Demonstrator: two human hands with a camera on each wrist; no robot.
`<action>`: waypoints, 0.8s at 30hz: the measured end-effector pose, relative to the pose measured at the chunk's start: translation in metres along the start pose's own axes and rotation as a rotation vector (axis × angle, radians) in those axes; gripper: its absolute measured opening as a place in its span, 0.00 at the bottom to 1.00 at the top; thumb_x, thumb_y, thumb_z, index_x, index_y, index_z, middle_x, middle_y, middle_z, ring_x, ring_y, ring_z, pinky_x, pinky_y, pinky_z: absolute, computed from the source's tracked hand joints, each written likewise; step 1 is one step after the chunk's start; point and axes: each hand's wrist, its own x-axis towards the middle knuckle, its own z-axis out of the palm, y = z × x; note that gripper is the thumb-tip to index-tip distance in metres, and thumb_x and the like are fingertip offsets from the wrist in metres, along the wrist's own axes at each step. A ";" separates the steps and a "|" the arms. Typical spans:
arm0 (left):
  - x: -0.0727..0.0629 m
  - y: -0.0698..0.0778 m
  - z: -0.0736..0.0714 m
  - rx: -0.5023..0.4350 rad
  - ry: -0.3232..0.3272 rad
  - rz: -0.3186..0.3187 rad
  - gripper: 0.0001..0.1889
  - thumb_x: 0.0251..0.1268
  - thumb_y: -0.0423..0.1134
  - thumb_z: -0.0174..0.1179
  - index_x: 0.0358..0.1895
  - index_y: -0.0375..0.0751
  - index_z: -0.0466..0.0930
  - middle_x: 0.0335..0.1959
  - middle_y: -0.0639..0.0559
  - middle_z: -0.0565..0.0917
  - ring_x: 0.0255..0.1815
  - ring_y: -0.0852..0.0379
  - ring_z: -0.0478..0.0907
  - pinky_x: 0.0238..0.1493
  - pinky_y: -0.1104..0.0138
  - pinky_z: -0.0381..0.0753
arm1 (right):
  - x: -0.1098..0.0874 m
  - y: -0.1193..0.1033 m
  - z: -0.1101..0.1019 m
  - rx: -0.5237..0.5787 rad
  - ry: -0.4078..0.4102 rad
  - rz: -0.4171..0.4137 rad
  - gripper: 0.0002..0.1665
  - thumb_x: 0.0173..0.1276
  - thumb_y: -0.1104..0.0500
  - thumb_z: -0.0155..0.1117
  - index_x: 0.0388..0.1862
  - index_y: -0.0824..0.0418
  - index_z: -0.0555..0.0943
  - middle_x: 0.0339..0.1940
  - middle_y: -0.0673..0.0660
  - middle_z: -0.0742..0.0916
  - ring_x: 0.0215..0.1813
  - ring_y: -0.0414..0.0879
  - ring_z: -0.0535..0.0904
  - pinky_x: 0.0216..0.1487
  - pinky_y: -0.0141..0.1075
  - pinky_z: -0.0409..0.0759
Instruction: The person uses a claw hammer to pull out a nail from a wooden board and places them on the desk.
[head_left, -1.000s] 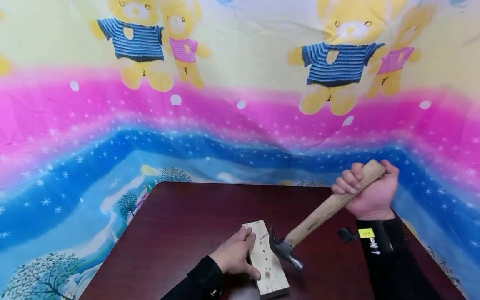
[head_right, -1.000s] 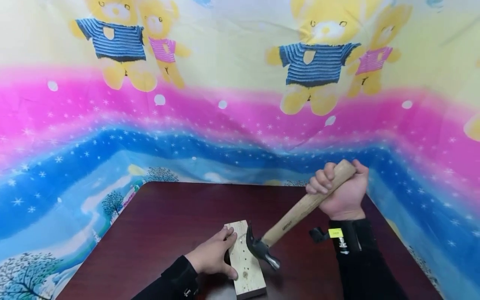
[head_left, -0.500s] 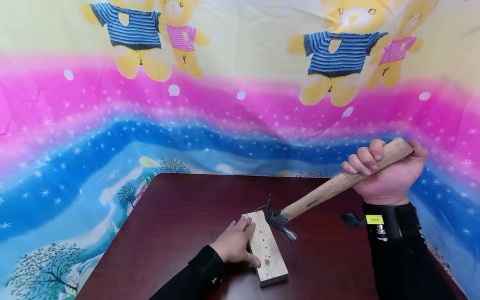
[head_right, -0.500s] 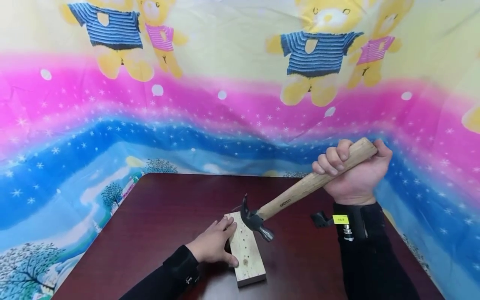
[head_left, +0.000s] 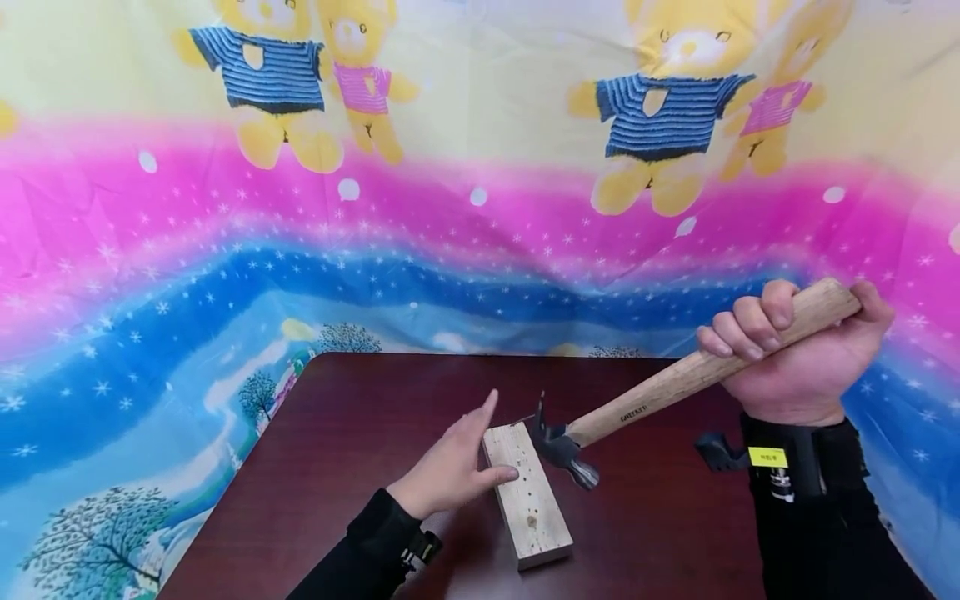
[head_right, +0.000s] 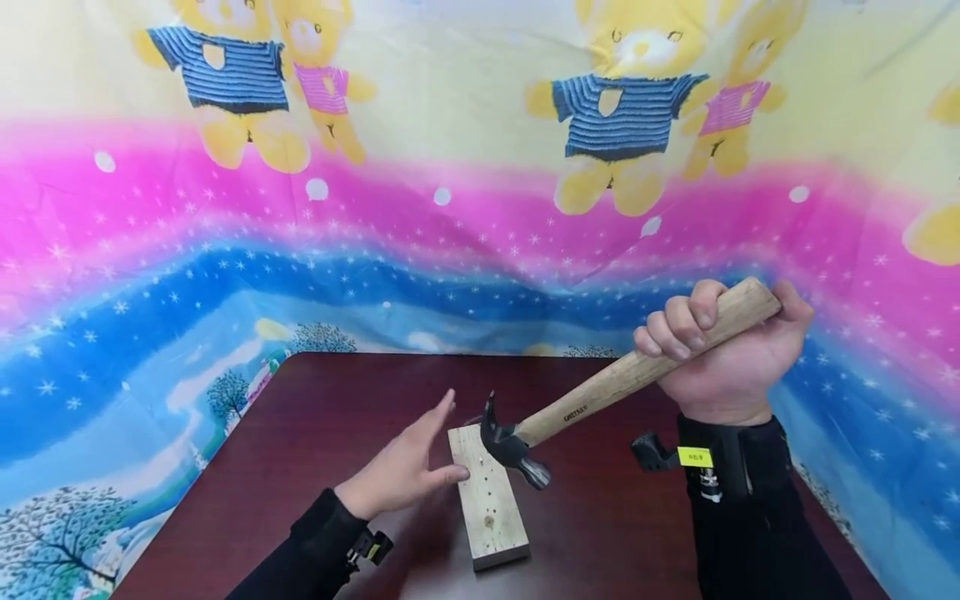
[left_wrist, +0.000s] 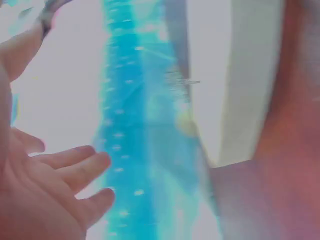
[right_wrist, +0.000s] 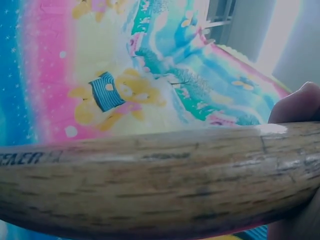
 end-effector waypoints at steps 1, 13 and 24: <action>-0.001 0.005 -0.006 -0.032 0.032 0.017 0.55 0.64 0.60 0.65 0.82 0.44 0.37 0.77 0.45 0.59 0.76 0.50 0.57 0.71 0.50 0.59 | 0.000 0.000 0.001 -0.006 -0.014 0.000 0.32 0.64 0.38 0.35 0.18 0.66 0.62 0.16 0.58 0.66 0.20 0.51 0.63 0.27 0.44 0.59; 0.000 0.049 -0.020 -0.210 0.068 0.185 0.56 0.65 0.52 0.68 0.82 0.47 0.32 0.77 0.48 0.59 0.73 0.60 0.61 0.69 0.58 0.65 | -0.001 0.003 0.012 -0.044 -0.026 -0.017 0.33 0.65 0.38 0.33 0.18 0.67 0.62 0.14 0.59 0.65 0.19 0.51 0.62 0.25 0.44 0.57; 0.001 0.052 -0.018 -0.122 0.092 0.204 0.45 0.69 0.51 0.64 0.79 0.34 0.50 0.68 0.48 0.74 0.66 0.54 0.71 0.63 0.58 0.72 | -0.006 0.003 0.016 -0.052 0.035 -0.040 0.33 0.65 0.38 0.32 0.18 0.67 0.61 0.14 0.59 0.65 0.18 0.51 0.62 0.25 0.45 0.61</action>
